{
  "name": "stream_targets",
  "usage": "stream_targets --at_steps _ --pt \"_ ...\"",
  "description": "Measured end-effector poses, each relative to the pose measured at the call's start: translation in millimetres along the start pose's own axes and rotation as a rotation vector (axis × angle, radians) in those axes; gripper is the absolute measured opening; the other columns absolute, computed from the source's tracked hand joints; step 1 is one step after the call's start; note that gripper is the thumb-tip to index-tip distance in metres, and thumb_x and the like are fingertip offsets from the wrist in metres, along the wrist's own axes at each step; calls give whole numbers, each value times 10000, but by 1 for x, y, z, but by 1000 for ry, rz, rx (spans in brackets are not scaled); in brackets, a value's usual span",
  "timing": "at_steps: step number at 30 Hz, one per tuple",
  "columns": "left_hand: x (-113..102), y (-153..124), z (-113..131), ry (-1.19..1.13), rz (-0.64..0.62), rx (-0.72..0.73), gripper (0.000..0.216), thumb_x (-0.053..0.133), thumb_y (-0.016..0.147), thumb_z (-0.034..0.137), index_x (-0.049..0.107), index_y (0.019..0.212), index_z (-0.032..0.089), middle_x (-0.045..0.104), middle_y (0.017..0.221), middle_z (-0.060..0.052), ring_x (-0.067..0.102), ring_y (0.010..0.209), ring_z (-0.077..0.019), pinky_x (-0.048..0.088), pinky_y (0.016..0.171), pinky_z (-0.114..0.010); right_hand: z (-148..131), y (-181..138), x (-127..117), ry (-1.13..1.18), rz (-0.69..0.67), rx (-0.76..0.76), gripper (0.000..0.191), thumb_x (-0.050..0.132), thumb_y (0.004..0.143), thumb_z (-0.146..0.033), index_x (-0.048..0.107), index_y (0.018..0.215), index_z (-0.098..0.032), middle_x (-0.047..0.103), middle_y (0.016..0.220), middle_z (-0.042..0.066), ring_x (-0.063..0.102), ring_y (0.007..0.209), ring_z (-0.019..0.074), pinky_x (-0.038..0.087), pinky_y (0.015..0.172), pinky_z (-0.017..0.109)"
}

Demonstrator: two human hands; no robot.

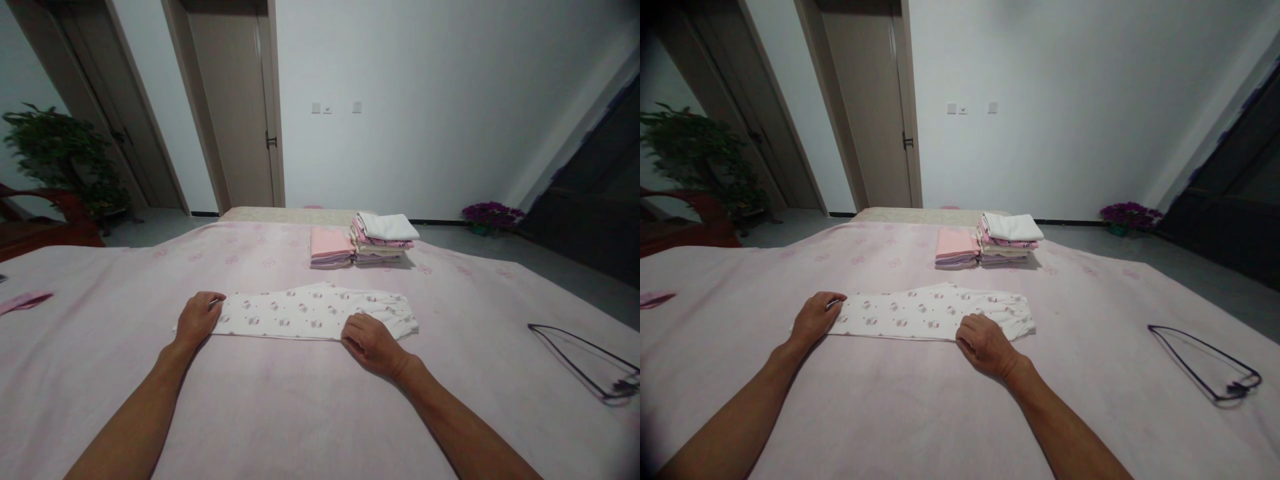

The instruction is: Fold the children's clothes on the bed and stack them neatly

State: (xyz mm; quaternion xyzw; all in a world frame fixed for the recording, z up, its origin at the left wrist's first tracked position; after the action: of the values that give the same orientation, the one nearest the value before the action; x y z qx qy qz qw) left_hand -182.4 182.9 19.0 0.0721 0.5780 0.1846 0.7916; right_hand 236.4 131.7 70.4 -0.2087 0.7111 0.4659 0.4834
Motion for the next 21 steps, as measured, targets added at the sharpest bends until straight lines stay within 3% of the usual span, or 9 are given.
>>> stream_targets --at_steps 9,12,14,17,21 --pt "-1 1 -5 -6 19 -28 347 436 884 319 714 1051 194 680 1134 -96 607 1082 -260 463 1003 -370 -1 -1 3 11 -33 -28 159 500 930 -135 555 797 -204 577 789 40 476 749 181 367 746 322" --pt "-8 -2 5 34 44 25 317 447 878 272 711 1030 185 684 1108 -109 611 1055 -264 466 995 -387 1 -1 3 13 -34 -12 152 515 921 -133 559 793 -203 580 793 39 477 756 180 368 755 323" --pt "-14 -7 26 35 57 135 289 469 882 262 707 1028 190 686 1102 -111 604 1060 -267 458 1007 -406 1 0 3 18 -34 -1 151 520 917 -133 558 787 -202 579 790 37 474 756 179 368 757 324" --pt "-21 -22 78 -96 29 364 256 498 907 272 708 1033 201 685 1128 -113 589 1097 -260 455 1022 -416 1 0 3 19 -33 11 144 521 915 -136 564 794 -202 583 798 37 477 763 179 365 760 326" --pt "-16 -54 157 -306 -136 610 256 516 934 288 705 1094 221 682 1130 -119 601 1071 -244 489 965 -410 -1 1 2 11 -28 10 124 517 925 -139 591 850 -205 591 817 38 486 771 181 354 748 325"
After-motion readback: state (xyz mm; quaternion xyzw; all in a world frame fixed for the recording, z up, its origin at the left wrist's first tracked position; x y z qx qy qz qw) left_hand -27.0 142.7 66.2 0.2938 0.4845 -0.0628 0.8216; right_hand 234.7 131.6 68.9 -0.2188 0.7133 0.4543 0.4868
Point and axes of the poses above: each hand's wrist, its own y-axis towards the middle knuckle, its own x-axis out of the palm, z = x × y, the point moved 10 cm from there along y, towards the middle knuckle
